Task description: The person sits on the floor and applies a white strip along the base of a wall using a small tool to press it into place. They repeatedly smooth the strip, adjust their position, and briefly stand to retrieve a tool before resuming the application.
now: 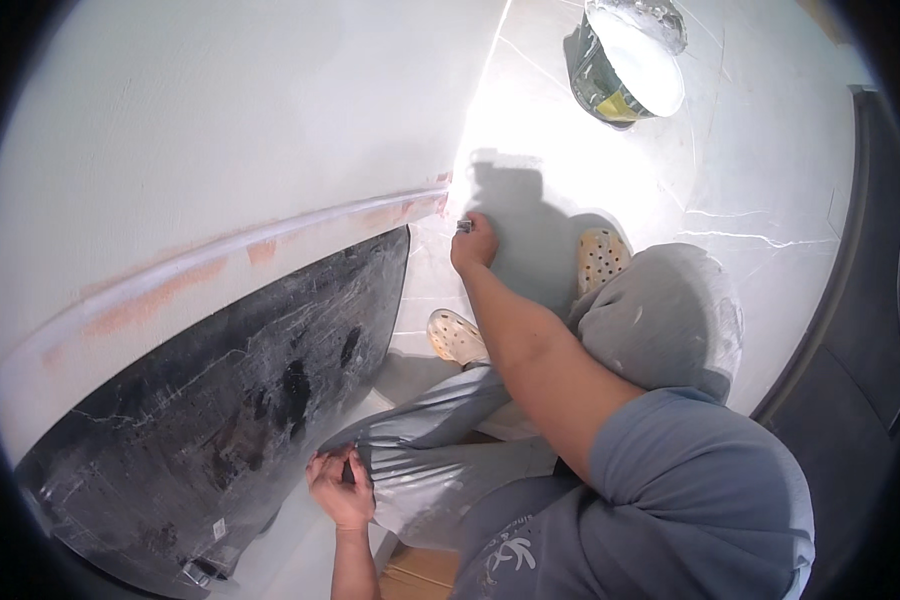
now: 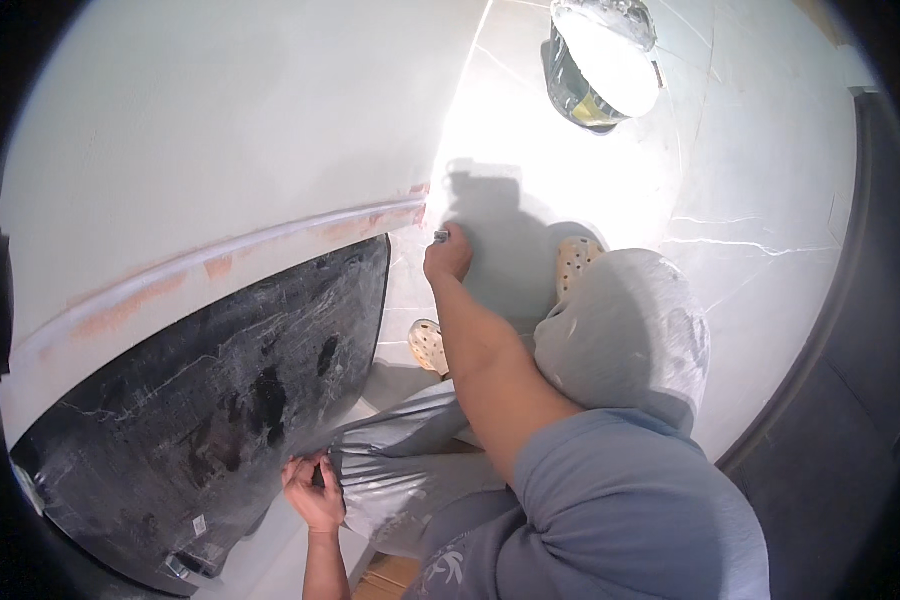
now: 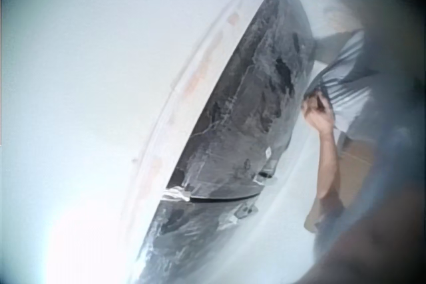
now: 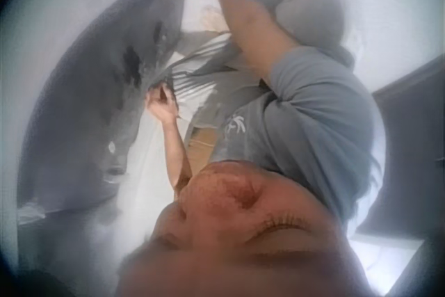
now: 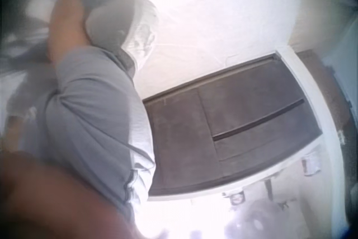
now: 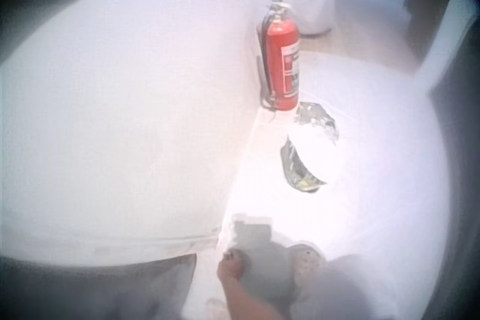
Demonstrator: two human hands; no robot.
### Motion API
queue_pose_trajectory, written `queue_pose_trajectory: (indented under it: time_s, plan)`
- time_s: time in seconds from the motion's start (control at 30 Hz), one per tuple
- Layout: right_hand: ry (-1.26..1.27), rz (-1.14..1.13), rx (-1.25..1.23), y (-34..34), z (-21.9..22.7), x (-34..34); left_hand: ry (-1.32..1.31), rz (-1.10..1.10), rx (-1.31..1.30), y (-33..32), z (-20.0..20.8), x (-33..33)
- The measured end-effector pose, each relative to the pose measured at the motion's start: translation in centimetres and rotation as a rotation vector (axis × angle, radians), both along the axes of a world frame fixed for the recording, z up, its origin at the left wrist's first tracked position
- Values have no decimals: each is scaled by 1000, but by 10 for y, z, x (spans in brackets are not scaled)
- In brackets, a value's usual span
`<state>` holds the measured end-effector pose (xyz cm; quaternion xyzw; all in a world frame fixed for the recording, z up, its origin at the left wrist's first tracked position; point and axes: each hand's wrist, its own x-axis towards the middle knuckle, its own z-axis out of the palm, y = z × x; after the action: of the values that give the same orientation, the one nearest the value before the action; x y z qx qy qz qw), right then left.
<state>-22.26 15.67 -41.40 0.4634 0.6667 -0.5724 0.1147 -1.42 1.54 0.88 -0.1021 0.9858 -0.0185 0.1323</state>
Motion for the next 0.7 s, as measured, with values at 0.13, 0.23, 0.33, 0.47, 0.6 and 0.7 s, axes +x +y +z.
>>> queue_pose_trajectory:
  time_s: [0.13,0.23,0.33,0.47,0.6,0.7]
  plan:
    - [79,263,132,7,12,-3,-22,0,5,2,3,-3]
    - [8,348,43,4,23,-22,-22,-11,-6,2,1,-4]
    - [-4,398,-65,-4,22,-34,-10,-14,3,0,-2,-4]
    - [-115,590,-195,-14,16,-18,-14,-10,-6,-1,-5,-6]
    - [-108,601,-121,-13,32,18,-9,-15,8,-1,-5,-7]
    - [-144,473,-56,-8,46,13,-25,-11,-13,0,-4,-6]
